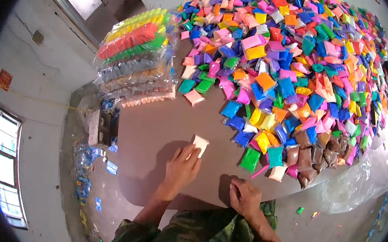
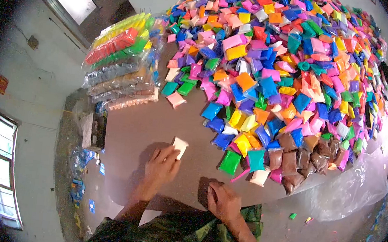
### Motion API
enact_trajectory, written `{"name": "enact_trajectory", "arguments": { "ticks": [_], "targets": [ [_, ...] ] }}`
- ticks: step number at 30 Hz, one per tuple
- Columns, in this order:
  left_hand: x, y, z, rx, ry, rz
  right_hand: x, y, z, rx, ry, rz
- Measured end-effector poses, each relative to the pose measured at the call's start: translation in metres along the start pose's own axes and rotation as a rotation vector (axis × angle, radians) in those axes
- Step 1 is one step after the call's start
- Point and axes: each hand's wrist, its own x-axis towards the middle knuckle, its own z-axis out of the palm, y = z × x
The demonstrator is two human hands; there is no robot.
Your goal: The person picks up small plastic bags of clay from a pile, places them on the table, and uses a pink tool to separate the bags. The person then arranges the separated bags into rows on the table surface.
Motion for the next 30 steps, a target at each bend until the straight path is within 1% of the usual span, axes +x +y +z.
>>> {"name": "enact_trajectory", "arguments": {
  "ticks": [3,4,6,7,10,11,13,14,17,19,20,22,25,26,28,29,30],
  "targets": [
    [-0.026,0.011,-0.019,-0.058,-0.107,0.001,-0.003,0.002,0.001,-0.024,-0.064,0.045],
    [-0.032,0.014,-0.021,-0.085,-0.145,0.009,-0.001,0.002,0.002,-0.007,-0.032,0.02],
    [-0.042,0.016,-0.022,-0.11,-0.087,0.084,0.002,0.0,0.004,0.025,0.036,-0.026],
    [-0.044,0.015,-0.022,-0.122,-0.055,0.124,0.001,-0.001,0.003,0.04,0.025,-0.006],
    [-0.052,0.012,-0.037,-0.066,-0.042,-0.009,0.001,0.0,0.003,0.037,0.036,-0.025],
    [-0.051,0.011,-0.043,-0.081,-0.085,-0.112,-0.001,-0.001,0.002,0.027,0.014,0.005],
    [-0.061,-0.003,-0.037,-0.065,-0.097,-0.12,0.0,-0.002,0.0,0.009,-0.021,0.054],
    [-0.063,-0.008,-0.034,-0.056,-0.1,-0.122,0.0,-0.002,0.0,0.004,-0.025,0.046],
    [-0.061,-0.01,-0.034,-0.117,-0.011,-0.104,0.002,-0.001,0.001,0.003,-0.007,0.004],
    [-0.055,0.0,-0.041,-0.349,-0.044,-0.269,0.002,0.0,0.002,0.017,0.039,-0.043],
    [-0.052,0.005,-0.046,-0.465,-0.06,-0.353,0.001,-0.002,0.0,0.036,-0.014,0.059],
    [-0.049,0.01,-0.057,-0.665,-0.147,-0.42,-0.001,-0.011,-0.006,0.076,-0.119,0.266],
    [-0.042,0.028,-0.07,-0.881,-0.257,-0.497,0.016,-0.023,-0.005,0.227,-0.039,0.085],
    [-0.041,0.034,-0.069,-0.941,-0.29,-0.518,0.016,-0.03,-0.003,0.495,-0.097,0.239],
    [-0.043,0.045,-0.061,-1.006,-0.287,-0.534,0.017,-0.044,0.003,1.029,-0.202,0.543],
    [-0.044,0.049,-0.058,-1.039,-0.286,-0.54,0.018,-0.046,0.006,1.081,-0.242,0.527],
    [-0.044,0.052,-0.059,-0.999,-0.297,-0.514,0.016,-0.044,0.006,0.973,-0.274,0.512]
  ]
}}
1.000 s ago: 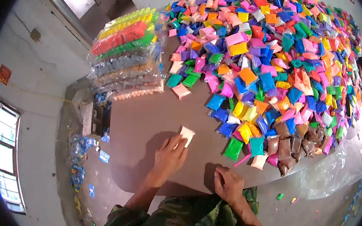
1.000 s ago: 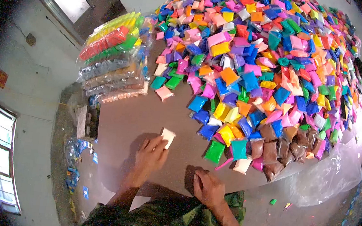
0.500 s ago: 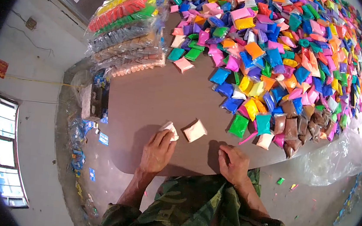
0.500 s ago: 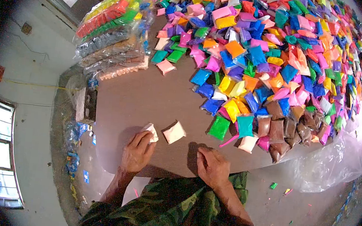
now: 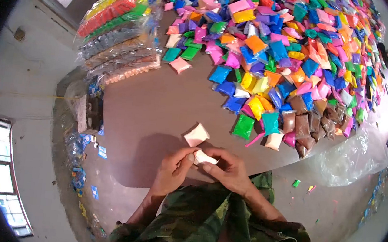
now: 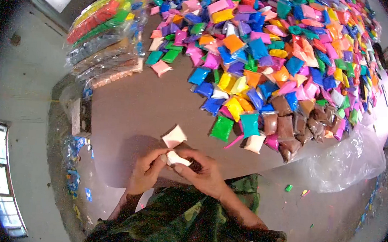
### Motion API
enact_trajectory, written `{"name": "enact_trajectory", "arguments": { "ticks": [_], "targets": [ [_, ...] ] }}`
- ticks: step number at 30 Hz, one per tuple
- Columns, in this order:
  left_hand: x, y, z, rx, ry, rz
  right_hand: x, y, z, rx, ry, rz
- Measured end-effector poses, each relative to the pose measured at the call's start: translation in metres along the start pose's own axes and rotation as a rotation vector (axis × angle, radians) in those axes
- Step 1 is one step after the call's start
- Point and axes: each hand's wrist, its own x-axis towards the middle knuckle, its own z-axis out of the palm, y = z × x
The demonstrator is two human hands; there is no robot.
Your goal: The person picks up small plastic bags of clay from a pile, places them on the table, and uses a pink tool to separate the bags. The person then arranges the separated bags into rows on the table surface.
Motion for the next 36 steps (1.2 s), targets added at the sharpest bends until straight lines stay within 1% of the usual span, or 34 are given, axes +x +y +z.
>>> {"name": "enact_trajectory", "arguments": {
  "ticks": [2,3,6,7,10,13,16,19,22,25,28,31,34,36],
  "targets": [
    [-0.003,0.005,0.003,0.088,-0.023,0.036,-0.002,0.01,-0.008,-0.227,0.002,0.015],
    [-0.002,0.002,0.007,0.08,0.004,0.095,0.0,0.015,-0.007,-0.218,0.03,-0.065],
    [-0.001,-0.016,0.011,-0.002,0.055,-0.027,-0.002,0.012,-0.012,-0.24,-0.016,-0.081],
    [0.003,-0.018,0.011,-0.005,0.049,-0.012,-0.002,0.014,-0.014,-0.275,-0.029,-0.117],
    [0.005,-0.007,0.013,0.062,0.057,-0.057,-0.006,0.007,-0.012,-0.23,-0.01,-0.019],
    [0.009,-0.022,0.019,0.163,0.124,0.11,-0.006,0.011,-0.012,-0.227,0.028,0.031],
    [0.009,-0.02,0.024,0.002,0.094,0.027,-0.006,0.01,-0.016,-0.134,-0.01,0.106],
    [0.012,-0.018,0.015,0.081,-0.042,-0.048,-0.002,0.018,-0.024,-0.345,-0.083,-0.165],
    [0.01,-0.021,0.013,0.108,-0.029,-0.014,-0.002,0.006,-0.018,-0.326,-0.027,-0.04],
    [0.006,-0.017,0.018,0.071,0.101,0.031,0.004,0.02,-0.014,0.103,0.038,0.09],
    [0.004,-0.02,0.023,0.095,0.214,0.092,0.005,0.012,-0.026,-0.026,-0.136,0.231],
    [0.005,-0.022,0.03,0.168,0.271,0.139,0.002,0.023,-0.017,0.038,-0.067,0.202],
    [0.005,-0.022,0.029,0.172,0.208,0.147,-0.004,0.017,-0.018,-0.048,0.013,0.086],
    [0.006,-0.023,0.027,0.077,0.141,0.072,-0.008,0.017,-0.021,-0.141,0.024,0.054]
  ]
}}
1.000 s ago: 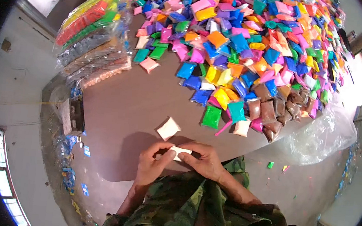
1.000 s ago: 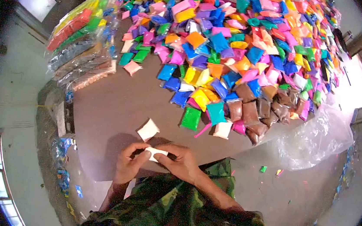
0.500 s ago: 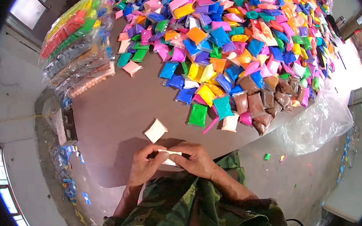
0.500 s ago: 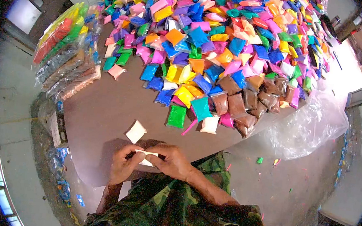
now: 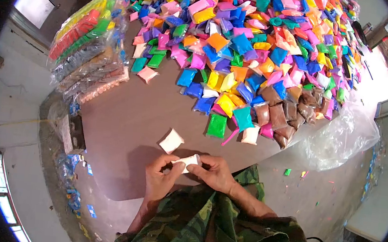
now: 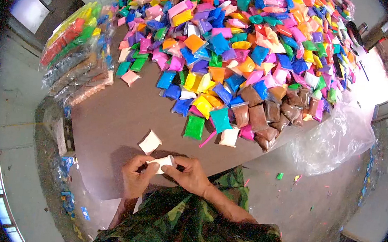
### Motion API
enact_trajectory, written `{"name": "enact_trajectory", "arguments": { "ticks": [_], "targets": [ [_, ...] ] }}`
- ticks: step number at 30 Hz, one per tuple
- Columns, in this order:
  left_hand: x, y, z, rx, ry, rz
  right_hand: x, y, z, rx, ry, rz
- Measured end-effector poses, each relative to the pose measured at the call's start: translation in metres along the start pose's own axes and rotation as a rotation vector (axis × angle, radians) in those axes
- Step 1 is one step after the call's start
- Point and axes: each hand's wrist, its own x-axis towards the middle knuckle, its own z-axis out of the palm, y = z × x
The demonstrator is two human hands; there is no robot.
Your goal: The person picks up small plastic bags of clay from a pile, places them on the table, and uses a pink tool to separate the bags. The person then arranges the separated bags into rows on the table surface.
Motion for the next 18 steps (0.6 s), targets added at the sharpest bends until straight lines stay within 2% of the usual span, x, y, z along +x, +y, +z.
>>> {"name": "enact_trajectory", "arguments": {
  "ticks": [4,7,13,16,18],
  "targets": [
    [0.004,0.003,-0.007,0.006,-0.174,-0.085,-0.002,0.003,-0.004,-0.093,-0.021,-0.023],
    [0.001,0.002,-0.004,0.06,-0.125,-0.077,-0.001,-0.002,-0.001,-0.189,0.011,-0.099],
    [-0.004,-0.009,-0.001,0.096,-0.053,0.047,0.002,0.0,-0.005,-0.196,-0.036,-0.065],
    [-0.004,-0.011,0.0,0.078,-0.087,0.002,0.003,0.007,-0.004,-0.106,0.0,-0.002],
    [-0.003,-0.01,-0.005,0.032,-0.161,-0.064,0.002,0.003,-0.002,-0.131,0.024,-0.08]
  ]
}}
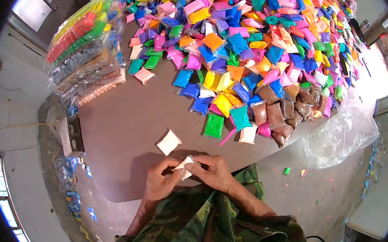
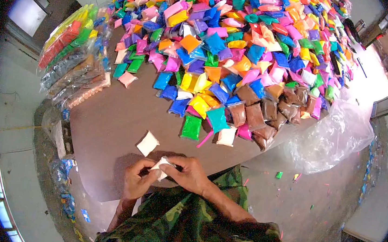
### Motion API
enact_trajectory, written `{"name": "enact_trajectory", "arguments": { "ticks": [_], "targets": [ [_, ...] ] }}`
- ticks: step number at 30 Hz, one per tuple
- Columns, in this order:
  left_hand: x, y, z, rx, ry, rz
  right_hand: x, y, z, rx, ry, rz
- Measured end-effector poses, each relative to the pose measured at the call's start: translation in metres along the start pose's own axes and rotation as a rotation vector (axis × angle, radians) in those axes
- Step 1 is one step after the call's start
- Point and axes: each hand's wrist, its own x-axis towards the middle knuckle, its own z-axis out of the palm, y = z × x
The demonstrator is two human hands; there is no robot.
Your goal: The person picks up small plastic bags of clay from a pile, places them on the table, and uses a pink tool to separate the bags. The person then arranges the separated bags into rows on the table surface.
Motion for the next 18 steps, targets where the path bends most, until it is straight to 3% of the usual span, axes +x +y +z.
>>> {"name": "enact_trajectory", "arguments": {
  "ticks": [4,7,10,13,18],
  "targets": [
    [0.0047,-0.0043,-0.006,-0.074,-0.092,-0.038,-0.0002,0.0004,-0.0025,-0.156,0.022,-0.114],
    [0.0035,-0.0057,-0.0023,0.115,-0.024,0.021,0.0026,0.0034,0.0004,-0.258,0.037,-0.282],
    [0.0033,-0.0044,-0.0013,0.147,-0.018,0.051,0.0013,-0.0015,0.0005,-0.268,0.04,-0.173],
    [0.0041,-0.0011,0.0015,-0.029,-0.033,-0.057,0.0022,-0.0001,-0.0019,-0.275,0.02,-0.212],
    [0.0079,-0.004,-0.0033,0.154,-0.089,0.062,0.0037,0.0076,-0.0004,-0.283,0.024,-0.256]
  ]
}}
